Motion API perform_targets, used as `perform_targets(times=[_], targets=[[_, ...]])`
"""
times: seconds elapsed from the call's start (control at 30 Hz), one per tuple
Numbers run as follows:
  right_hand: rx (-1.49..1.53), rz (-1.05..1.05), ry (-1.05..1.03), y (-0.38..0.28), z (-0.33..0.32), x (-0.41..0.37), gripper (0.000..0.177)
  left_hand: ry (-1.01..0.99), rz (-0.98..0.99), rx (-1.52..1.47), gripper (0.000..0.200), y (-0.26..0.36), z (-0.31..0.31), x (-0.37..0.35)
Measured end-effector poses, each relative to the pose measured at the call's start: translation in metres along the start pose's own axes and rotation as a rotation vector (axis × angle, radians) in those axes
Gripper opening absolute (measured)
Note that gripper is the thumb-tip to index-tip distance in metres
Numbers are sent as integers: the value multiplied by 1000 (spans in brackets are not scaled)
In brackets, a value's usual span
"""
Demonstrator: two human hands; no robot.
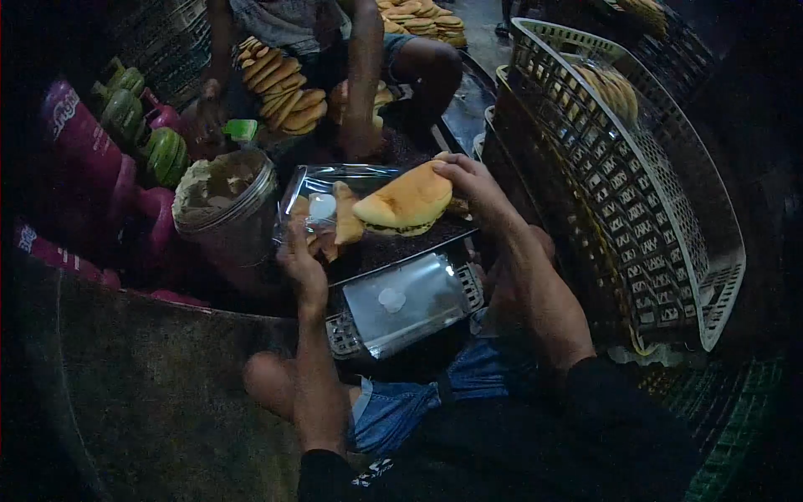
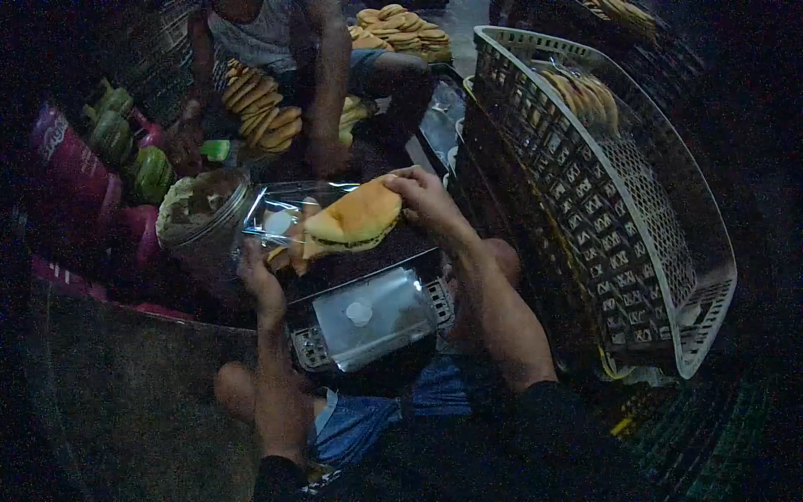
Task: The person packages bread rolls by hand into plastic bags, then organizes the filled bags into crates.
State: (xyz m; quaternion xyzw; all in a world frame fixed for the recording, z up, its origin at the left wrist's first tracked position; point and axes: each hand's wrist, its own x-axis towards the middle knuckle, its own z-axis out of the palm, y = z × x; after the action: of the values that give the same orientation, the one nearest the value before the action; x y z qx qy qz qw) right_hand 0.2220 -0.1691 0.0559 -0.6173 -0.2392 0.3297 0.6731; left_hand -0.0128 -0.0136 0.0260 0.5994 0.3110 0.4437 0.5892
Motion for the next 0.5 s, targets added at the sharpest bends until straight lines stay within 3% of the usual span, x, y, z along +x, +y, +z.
perform_targets(times=[0.03,0.17,0.27,0.5], targets=[[-51,-60,51,-6,-5,-1,34,175,-2,-47,41,-3,-4,5],[-28,-130,147,-10,-28,4,29,350,-135,-368,35,-10,-44,28],[-68,-105,100,-8,-26,1,23,283,-216,-486,33,-32,-64,35],[26,-147,62,-44,-7,-10,22,255,-235,-560,32,-30,-45,25]])
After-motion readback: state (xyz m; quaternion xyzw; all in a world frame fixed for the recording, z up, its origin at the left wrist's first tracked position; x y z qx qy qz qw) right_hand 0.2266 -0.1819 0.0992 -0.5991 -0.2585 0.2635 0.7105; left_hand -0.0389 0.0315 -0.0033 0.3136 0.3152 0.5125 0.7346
